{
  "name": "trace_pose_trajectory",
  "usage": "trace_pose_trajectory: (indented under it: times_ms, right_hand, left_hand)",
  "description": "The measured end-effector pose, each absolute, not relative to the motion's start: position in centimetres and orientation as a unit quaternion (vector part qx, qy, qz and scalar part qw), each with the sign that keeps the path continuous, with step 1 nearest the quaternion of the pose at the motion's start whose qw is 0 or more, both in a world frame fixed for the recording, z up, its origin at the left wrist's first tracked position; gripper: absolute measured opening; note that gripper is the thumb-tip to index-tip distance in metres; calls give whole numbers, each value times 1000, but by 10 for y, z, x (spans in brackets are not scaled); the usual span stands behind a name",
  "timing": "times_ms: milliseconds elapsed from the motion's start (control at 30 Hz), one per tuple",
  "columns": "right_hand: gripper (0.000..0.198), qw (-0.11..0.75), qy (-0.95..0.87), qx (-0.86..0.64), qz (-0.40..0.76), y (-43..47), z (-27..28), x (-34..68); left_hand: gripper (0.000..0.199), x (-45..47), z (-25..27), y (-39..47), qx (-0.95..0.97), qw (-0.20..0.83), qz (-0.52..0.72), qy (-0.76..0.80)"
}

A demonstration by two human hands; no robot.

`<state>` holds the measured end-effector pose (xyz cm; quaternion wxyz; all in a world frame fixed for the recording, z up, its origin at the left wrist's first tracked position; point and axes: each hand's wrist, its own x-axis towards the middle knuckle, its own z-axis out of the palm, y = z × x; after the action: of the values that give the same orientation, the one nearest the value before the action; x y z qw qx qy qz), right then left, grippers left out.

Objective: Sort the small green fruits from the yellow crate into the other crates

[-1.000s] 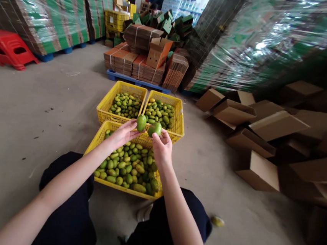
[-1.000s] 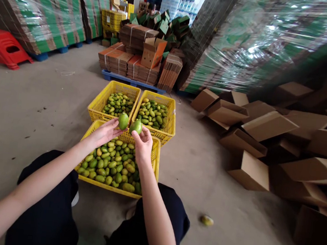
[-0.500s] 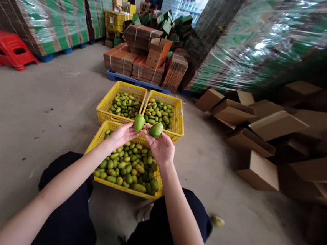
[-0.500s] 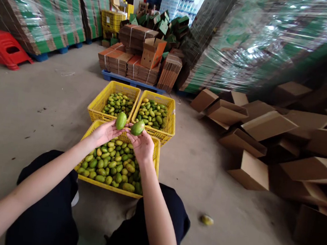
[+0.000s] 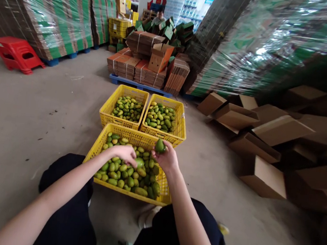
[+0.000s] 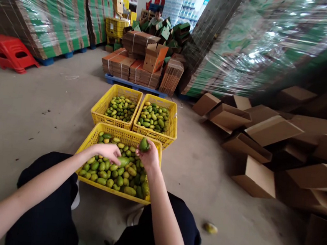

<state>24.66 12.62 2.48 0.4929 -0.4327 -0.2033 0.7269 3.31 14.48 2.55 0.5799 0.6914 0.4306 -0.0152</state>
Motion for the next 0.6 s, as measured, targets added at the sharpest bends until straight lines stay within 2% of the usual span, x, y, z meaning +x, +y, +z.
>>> trace_pose_trajectory:
  times_ms: [67, 167, 233, 367, 433, 500, 600]
  right_hand:
    - [25, 493, -191, -444, 724, 123, 24, 249]
    - [23, 461, -199, -478, 721, 114, 27, 248]
    - [22, 437, -212, -493, 722, 108, 28, 247]
    - [20, 426, -230, -496, 721, 98, 21, 249]
    - [20, 423, -235, -507, 713, 95, 16, 252]
    - [21, 415, -246, -524, 703, 93, 11, 254]
    - [23, 397, -252, -545, 695, 93, 5, 254]
  left_hand:
    - [31, 40, 13, 134, 690, 571, -93, 435]
    - [33, 47, 7, 130, 684, 548, -152, 456]
    - [35, 42, 14, 141, 694, 514, -98, 496]
    - [62, 7, 42, 183, 680, 375, 128, 617]
    - [60, -12, 52, 198, 632, 307, 220, 677]
    - [57, -24, 55, 201, 617, 267, 238, 701]
    - [57, -29, 54, 188, 683, 287, 148, 655]
